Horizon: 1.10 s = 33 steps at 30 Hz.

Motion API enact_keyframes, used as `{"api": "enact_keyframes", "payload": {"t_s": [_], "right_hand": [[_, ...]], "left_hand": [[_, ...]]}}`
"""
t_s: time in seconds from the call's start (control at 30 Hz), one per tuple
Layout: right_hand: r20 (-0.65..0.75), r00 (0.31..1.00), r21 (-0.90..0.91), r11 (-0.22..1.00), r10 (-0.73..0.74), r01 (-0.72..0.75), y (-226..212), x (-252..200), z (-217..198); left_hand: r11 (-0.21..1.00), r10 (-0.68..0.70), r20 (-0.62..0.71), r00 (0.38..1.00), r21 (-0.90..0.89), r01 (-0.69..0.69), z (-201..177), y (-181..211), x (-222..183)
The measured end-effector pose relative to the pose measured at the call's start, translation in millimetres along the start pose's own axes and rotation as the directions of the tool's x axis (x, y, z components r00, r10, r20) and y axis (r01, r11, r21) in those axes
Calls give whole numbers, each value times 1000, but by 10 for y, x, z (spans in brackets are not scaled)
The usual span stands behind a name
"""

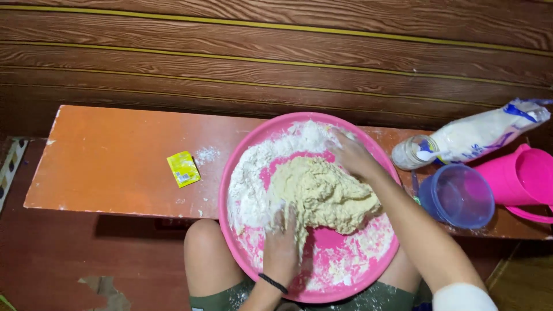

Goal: A person is kneading a large mass of dough in a pink tray on a wooden bench, periodically adding flour from a bag to adjust the consistency.

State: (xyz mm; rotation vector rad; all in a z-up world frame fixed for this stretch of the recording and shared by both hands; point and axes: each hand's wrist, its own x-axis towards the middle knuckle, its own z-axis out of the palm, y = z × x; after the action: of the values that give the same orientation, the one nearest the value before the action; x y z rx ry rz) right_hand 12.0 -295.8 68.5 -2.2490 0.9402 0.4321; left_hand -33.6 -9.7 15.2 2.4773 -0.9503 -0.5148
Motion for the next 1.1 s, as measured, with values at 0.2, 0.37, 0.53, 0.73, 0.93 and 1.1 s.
{"api": "enact_keyframes", "payload": {"t_s": [0.2, 0.37, 0.53, 0.73, 0.93, 1.1], "right_hand": [[304, 953, -252, 966, 19, 62, -926, 427, 362], [357, 933, -364, 928, 54, 86, -1595, -53, 616], [450, 881, -329, 890, -146, 316, -1981, -501, 777], [431, 858, -414, 783, -281, 464, -1630, -626, 1372], [358, 771, -488, 599, -526, 635, -1192, -459, 1584], [409, 896, 307, 950, -176, 47, -1366, -1126, 477]], "left_hand": [[996, -52, 222, 974, -59, 67, -17, -97, -153], [980, 185, 183, 966, -112, -166, -145, -144, -305], [998, 53, 352, 934, -50, -38, -414, 78, -445], [977, 211, 121, 970, -56, -205, -403, -445, -740], [924, 272, -52, 961, -266, -275, -877, -866, -423], [932, 36, -119, 992, -354, -76, -761, -1125, 42]]}}
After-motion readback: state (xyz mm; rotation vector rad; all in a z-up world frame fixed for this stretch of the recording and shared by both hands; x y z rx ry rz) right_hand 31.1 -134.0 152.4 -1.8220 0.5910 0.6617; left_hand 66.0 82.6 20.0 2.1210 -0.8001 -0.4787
